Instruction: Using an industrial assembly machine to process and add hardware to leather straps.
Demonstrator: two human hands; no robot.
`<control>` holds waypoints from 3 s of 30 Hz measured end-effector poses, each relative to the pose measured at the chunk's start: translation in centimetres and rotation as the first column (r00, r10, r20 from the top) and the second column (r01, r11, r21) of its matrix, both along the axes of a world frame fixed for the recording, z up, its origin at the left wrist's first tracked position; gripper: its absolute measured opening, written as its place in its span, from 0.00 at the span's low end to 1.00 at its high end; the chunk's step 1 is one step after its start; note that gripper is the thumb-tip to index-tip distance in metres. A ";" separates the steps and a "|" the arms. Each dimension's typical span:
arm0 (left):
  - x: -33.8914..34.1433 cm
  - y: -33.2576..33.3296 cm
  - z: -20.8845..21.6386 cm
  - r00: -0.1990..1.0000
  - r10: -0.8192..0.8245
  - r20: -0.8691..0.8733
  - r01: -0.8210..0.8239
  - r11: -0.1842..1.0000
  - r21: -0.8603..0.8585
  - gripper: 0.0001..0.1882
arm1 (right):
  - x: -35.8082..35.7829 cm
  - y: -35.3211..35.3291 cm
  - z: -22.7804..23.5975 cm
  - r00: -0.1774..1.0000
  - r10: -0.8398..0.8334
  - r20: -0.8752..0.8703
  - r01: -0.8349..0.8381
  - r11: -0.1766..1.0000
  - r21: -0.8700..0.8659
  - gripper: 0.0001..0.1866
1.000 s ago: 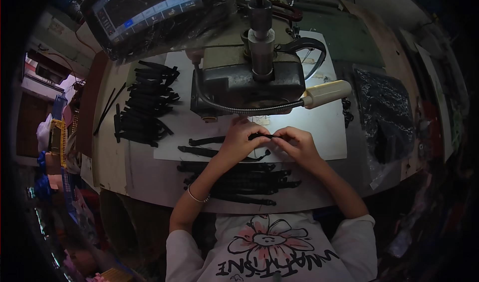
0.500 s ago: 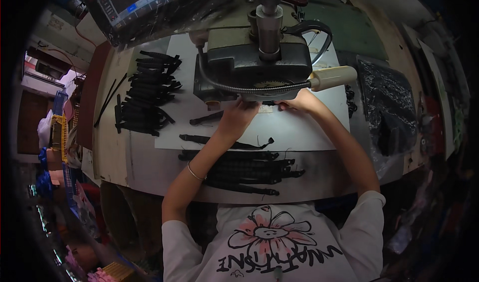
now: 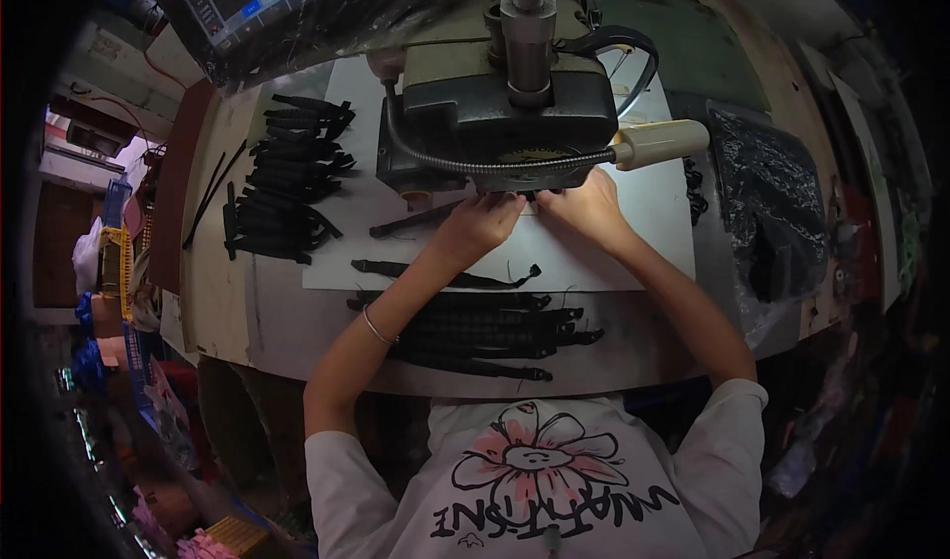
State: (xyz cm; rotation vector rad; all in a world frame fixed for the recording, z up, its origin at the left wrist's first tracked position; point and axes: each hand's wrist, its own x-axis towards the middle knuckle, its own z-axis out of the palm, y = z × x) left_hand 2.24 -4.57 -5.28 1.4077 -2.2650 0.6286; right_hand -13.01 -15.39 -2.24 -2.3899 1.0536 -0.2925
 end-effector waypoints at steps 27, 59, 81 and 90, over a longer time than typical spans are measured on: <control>-0.8 2.3 1.0 0.959 0.264 -0.107 -0.180 0.852 0.492 0.33 | -2.0 0.5 -4.9 0.908 0.088 0.409 -0.056 0.994 -0.089 0.09; -1.3 1.4 2.7 0.663 0.473 -0.580 -0.167 0.849 0.502 0.11 | -2.4 1.3 -1.7 0.818 0.146 0.557 -0.207 0.977 0.049 0.08; -0.9 5.3 2.1 0.764 0.243 -0.597 -0.002 0.927 0.376 0.06 | -2.6 5.6 -0.9 0.829 0.348 0.437 -0.345 0.934 -0.088 0.06; -0.5 4.0 3.8 0.383 0.534 -0.754 0.271 0.715 0.644 0.08 | -2.6 6.6 -0.2 0.833 0.247 0.496 -0.109 0.951 -0.289 0.15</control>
